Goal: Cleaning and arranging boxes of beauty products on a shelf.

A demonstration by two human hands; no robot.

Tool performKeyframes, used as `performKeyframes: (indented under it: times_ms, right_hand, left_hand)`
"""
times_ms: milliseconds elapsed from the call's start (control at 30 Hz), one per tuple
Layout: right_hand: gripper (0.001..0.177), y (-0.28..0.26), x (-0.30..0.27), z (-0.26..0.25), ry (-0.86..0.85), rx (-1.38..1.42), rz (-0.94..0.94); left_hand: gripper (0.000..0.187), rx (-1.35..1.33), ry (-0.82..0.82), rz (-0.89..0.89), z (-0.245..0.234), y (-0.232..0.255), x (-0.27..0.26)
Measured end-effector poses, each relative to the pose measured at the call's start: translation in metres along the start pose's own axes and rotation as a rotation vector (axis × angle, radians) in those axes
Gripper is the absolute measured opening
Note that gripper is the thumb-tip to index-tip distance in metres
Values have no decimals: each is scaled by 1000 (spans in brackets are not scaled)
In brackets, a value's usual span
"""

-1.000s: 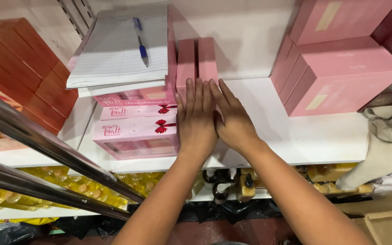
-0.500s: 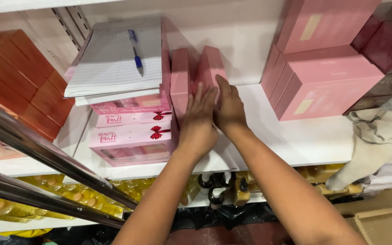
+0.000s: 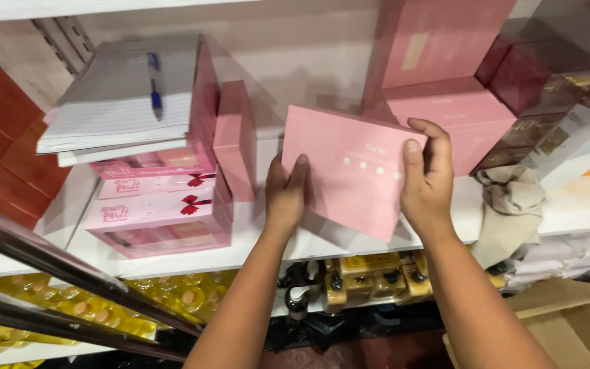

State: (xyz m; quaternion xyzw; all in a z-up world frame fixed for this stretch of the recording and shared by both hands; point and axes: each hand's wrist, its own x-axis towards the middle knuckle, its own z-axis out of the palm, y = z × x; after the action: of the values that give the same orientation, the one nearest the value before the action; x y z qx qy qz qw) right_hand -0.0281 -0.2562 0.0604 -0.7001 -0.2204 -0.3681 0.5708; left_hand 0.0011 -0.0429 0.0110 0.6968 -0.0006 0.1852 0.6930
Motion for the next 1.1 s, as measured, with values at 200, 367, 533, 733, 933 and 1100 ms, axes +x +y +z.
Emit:
performKeyframes:
  times_ms: [200,367,533,733,933,1100]
  right_hand:
    - [37,12,-6,-52,24,-23,80]
    - [31,3,-8,-66,36,-85,6]
    - [28,-9,-3,-73,48,-107,23]
    - [34,-47,12,-71,-17,-93,147]
    - [40,-70,14,-57,-253,-145,172]
    - [39,-64,0,-46,-391,105,127]
  left_hand:
    - [74,216,118,48,43,11,-23]
    - [89,534,149,353,95,10,-66]
    - [100,523,66,330,120,30,-85]
    - [109,382,-184,318,123,58,-98]
    - [117,132,-249,287,92,98,-94]
    - [59,278,-27,182,56,115,-78]
